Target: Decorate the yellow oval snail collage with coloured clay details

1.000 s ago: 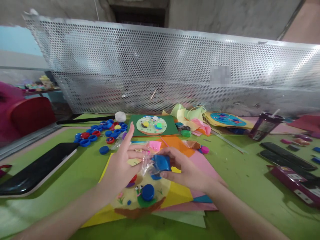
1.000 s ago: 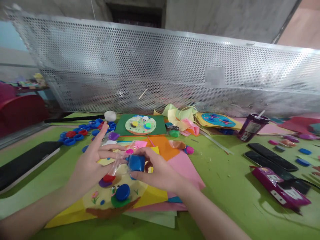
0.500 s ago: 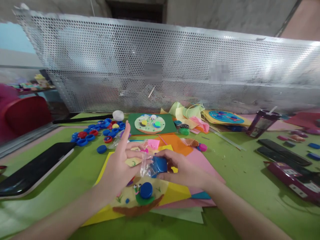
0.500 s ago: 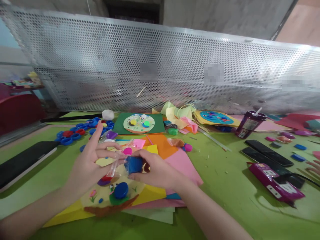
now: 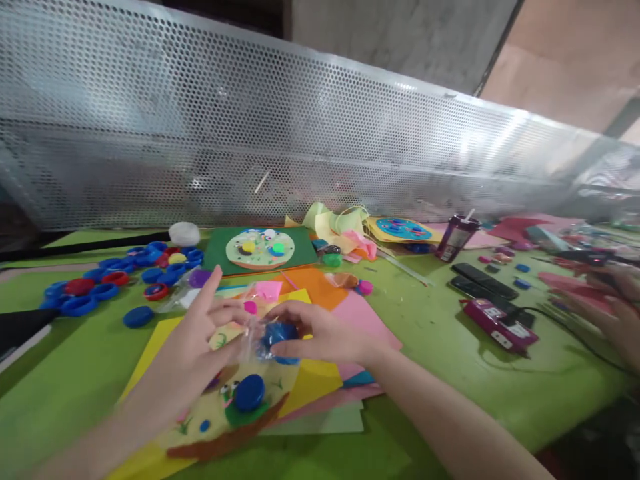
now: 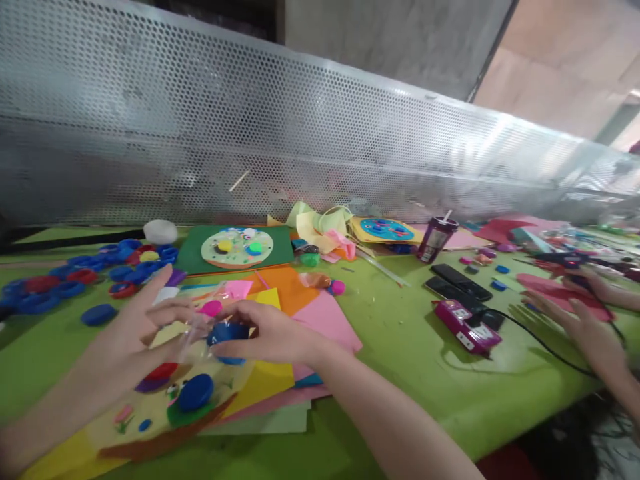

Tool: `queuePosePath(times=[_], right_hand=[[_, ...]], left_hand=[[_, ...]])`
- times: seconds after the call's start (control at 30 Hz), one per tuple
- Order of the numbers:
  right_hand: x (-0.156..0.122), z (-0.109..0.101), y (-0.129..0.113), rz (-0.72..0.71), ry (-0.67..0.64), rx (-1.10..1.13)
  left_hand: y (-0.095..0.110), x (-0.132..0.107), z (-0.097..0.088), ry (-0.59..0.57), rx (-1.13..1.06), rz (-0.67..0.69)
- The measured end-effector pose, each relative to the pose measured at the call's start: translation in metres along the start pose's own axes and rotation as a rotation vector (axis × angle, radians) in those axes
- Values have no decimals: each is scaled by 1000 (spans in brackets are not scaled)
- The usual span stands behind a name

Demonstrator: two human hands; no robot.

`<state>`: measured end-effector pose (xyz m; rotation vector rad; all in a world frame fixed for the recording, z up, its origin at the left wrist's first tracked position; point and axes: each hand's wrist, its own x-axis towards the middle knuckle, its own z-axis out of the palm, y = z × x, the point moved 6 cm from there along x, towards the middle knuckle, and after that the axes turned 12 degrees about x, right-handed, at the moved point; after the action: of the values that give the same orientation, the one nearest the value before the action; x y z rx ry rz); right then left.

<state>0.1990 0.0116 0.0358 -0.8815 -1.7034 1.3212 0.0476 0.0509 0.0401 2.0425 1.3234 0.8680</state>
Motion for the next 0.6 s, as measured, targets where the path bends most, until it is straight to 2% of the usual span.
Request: queuePosePath(times=[0.07,0.17,0.3,0.47,0.6], right_hand=[[1,-7,1,-9,53,-2],[1,-17,4,-7,139,-30],[0,-23,4,-13,177,-56],[1,-21,3,-16,165,-91],[2,-22,4,-23,169,-109]], left_hand=[[-6,4,-1,-62,-98,-93],[-11,11,-13,-6,-142,-183],[-16,15,-14,-33,-65,-183],[-26,12,-11,-43,-58,-259],[-23,14,-13,-50,33,-209]])
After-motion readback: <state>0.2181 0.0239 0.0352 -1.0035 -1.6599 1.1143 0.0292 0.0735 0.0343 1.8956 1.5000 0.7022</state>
